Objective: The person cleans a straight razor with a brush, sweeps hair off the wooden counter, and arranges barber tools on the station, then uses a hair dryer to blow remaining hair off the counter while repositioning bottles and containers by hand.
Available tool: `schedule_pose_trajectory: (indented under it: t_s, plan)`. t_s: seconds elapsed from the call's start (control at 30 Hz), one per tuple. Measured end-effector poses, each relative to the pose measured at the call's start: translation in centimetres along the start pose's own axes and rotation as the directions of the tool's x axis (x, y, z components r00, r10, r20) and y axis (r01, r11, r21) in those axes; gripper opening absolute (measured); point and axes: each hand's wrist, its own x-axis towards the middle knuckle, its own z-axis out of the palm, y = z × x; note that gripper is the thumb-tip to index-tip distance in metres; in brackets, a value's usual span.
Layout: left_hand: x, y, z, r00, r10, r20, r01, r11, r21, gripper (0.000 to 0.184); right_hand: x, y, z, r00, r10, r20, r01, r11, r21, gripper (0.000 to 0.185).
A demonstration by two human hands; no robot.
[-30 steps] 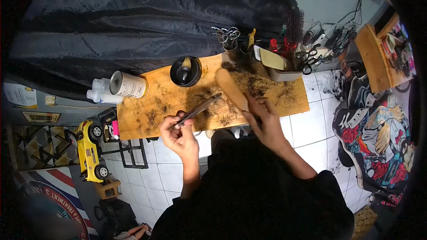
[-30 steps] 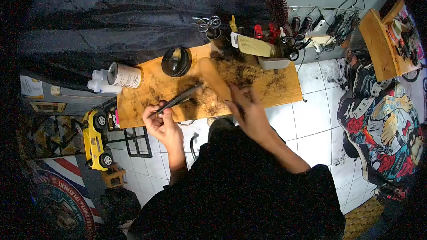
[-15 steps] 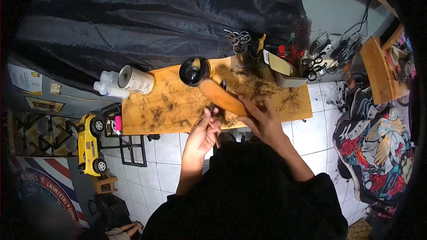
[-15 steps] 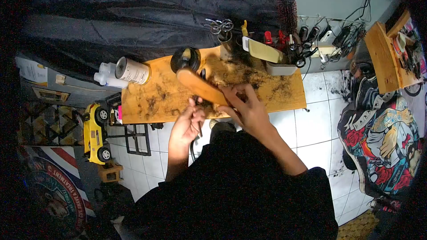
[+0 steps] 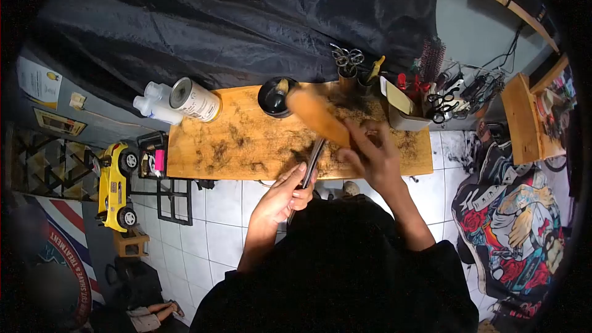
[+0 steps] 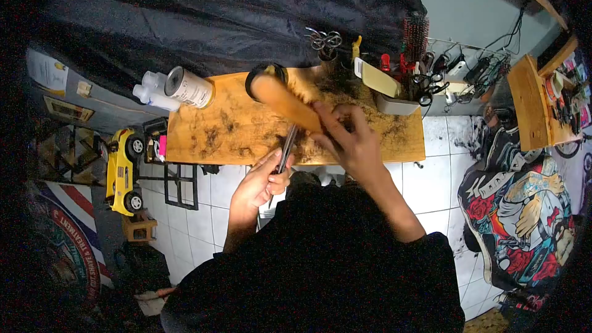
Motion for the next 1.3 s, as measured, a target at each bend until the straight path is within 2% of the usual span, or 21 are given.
schedule_pose_trajectory:
  t_s: [0.1,0.17,0.2,0.23,0.3,0.37,0.43,0.5,0.7,0.73,0.77,0.83,0.87,0.9,0.97,1.0,1.03,1.1,1.17,1.27,1.3]
  plan:
    - [0.1,0.1,-0.7,0.996,-0.062,0.069,0.065,0.996,-0.053,0.028,0.3,-1.0,-1.0,0.993,0.115,-0.019,-0.116,0.993,-0.034,0.044]
    - [0.0,0.1,-0.9,0.998,-0.039,0.054,0.044,0.994,-0.102,0.026,-0.8,-1.2,-0.5,0.989,-0.145,0.012,0.143,0.984,0.105,0.056]
    - [-0.1,-0.1,-0.8,0.993,-0.030,-0.117,0.020,0.996,-0.085,0.028,-1.5,-1.8,-1.1,0.929,-0.304,0.212,0.297,0.953,0.062,0.054]
    - [-0.1,-0.5,-0.7,0.959,-0.022,-0.283,0.004,0.998,-0.065,0.029,-2.0,-1.6,-1.0,0.929,-0.303,0.215,0.297,0.953,0.060,0.054]
    - [-0.4,1.2,-0.6,0.996,-0.074,-0.045,0.083,0.969,0.231,0.031,-2.9,-0.8,-0.4,0.969,-0.095,0.227,0.093,0.995,0.023,0.054]
    - [-0.7,0.9,0.2,1.000,0.002,-0.014,0.002,0.967,0.256,0.032,-1.5,-0.1,-1.0,0.986,-0.027,0.162,0.025,1.000,0.016,0.053]
    - [-0.5,0.3,-0.4,1.000,-0.025,-0.008,0.026,0.963,0.268,0.033,-0.5,0.1,-1.5,0.988,0.083,-0.128,-0.096,0.991,-0.095,0.052]
    - [0.0,0.1,-0.7,0.999,-0.047,0.007,0.043,0.956,0.289,0.034,-0.5,-0.1,-1.9,0.982,0.100,-0.163,-0.114,0.990,-0.084,0.051]
    - [0.4,-0.6,-0.8,0.993,-0.003,-0.116,0.029,0.973,0.229,0.029,-3.6,-2.1,-0.7,0.966,-0.117,0.230,0.112,0.993,0.034,0.054]
    - [0.1,-0.5,-0.4,0.995,-0.007,-0.101,0.028,0.977,0.212,0.029,-3.7,-1.9,-0.5,0.955,0.054,0.290,-0.074,0.996,0.058,0.050]
    - [-0.1,-0.5,-0.3,0.995,0.002,-0.101,0.019,0.978,0.206,0.029,-3.5,-1.8,-0.4,0.954,0.044,0.297,-0.064,0.996,0.059,0.050]
    - [-0.1,-0.7,0.0,0.979,0.196,-0.056,-0.140,0.848,0.511,0.030,-2.4,-1.0,-0.6,0.984,0.171,-0.046,-0.174,0.981,-0.083,0.046]
    - [-0.5,-0.4,-0.2,0.982,0.190,-0.007,-0.159,0.841,0.517,0.030,-1.9,-0.7,-1.2,0.982,0.167,-0.083,-0.171,0.984,-0.047,0.045]
    - [-0.8,-0.2,-0.2,0.980,0.199,-0.009,-0.166,0.842,0.514,0.030,-1.7,-1.0,-1.5,0.984,0.159,-0.079,-0.163,0.986,-0.046,0.045]
    - [-1.5,0.3,0.1,0.962,0.259,0.084,-0.189,0.413,0.891,0.033,-1.7,-1.9,-2.0,0.914,0.405,-0.008,-0.387,0.880,0.274,0.049]
    - [-1.8,0.3,0.3,0.920,0.353,0.172,-0.270,0.252,0.929,0.032,-1.6,-2.3,-2.3,0.909,0.413,0.056,-0.414,0.876,0.247,0.047]
    - [-1.9,0.4,0.3,0.917,0.360,0.170,-0.271,0.254,0.928,0.032,-1.9,-2.3,-2.2,0.911,0.408,0.061,-0.409,0.879,0.246,0.047]
    - [-2.1,0.7,0.2,0.912,0.369,0.178,-0.248,0.150,0.957,0.031,-2.4,-2.0,-2.0,0.855,0.438,0.279,-0.510,0.808,0.294,0.045]
    - [-2.2,0.7,0.4,0.899,0.401,0.176,-0.278,0.213,0.937,0.029,-2.9,-1.8,-1.5,0.883,0.393,0.257,-0.454,0.853,0.258,0.042]
    - [-1.4,0.6,0.9,0.869,0.494,-0.004,-0.290,0.516,0.806,0.026,-2.7,-2.4,-2.0,0.840,0.365,0.402,-0.483,0.840,0.247,0.036]
    - [-1.0,0.3,0.9,0.871,0.491,0.007,-0.296,0.514,0.805,0.026,-2.8,-2.4,-1.8,0.841,0.371,0.393,-0.483,0.842,0.241,0.036]
